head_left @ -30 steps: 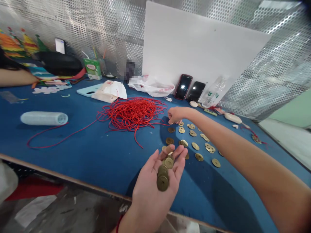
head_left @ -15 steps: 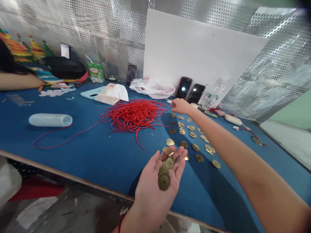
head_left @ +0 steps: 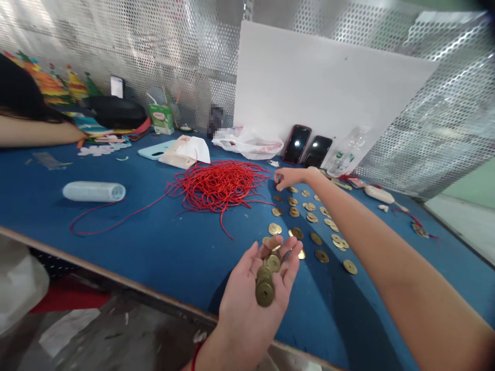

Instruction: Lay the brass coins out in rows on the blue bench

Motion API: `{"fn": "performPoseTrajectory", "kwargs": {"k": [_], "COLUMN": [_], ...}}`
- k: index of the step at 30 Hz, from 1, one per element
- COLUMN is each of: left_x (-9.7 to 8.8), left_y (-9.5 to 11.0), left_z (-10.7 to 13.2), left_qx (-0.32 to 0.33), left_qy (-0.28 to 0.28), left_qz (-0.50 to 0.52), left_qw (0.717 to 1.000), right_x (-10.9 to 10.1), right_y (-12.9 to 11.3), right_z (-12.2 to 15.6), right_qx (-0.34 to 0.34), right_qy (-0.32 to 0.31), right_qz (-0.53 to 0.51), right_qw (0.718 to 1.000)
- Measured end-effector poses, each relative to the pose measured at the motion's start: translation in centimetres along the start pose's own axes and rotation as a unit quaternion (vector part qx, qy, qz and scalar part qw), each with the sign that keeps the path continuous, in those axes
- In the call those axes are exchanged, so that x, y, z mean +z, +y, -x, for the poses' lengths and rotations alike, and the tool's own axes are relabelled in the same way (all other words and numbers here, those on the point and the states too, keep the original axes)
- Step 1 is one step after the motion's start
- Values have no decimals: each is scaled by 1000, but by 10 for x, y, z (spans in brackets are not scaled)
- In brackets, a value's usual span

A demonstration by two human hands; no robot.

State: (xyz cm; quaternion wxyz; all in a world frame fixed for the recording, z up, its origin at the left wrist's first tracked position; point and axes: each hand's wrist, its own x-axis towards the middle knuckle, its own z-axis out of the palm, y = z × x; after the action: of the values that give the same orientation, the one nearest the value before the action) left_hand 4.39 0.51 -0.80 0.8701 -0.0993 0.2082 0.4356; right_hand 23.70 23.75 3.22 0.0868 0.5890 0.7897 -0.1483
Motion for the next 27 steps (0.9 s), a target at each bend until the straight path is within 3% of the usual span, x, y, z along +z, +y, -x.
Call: {"fn": "performPoseTrajectory", "kwargs": {"k": [8, 15, 19, 27], "left_x": [-1, 5, 5, 2], "left_y": [-1, 0, 0, -1], "left_z": [1, 2, 4, 0], "left_qx": [2, 6, 3, 6], "left_qy": [5, -4, 10, 19], "left_qz": [3, 2, -2, 8], "left_qw": [1000, 1000, 1000, 1000], "right_x": [0, 6, -1, 0], "right_y": [3, 17, 26, 29], "right_z": [-3, -4, 4, 17], "right_qx": [-27, -34, 1, 71], "right_qy": [-16, 29, 51, -34], "right_qz": [-3, -13, -3, 1], "right_qw": [1000, 999, 999, 997]}}
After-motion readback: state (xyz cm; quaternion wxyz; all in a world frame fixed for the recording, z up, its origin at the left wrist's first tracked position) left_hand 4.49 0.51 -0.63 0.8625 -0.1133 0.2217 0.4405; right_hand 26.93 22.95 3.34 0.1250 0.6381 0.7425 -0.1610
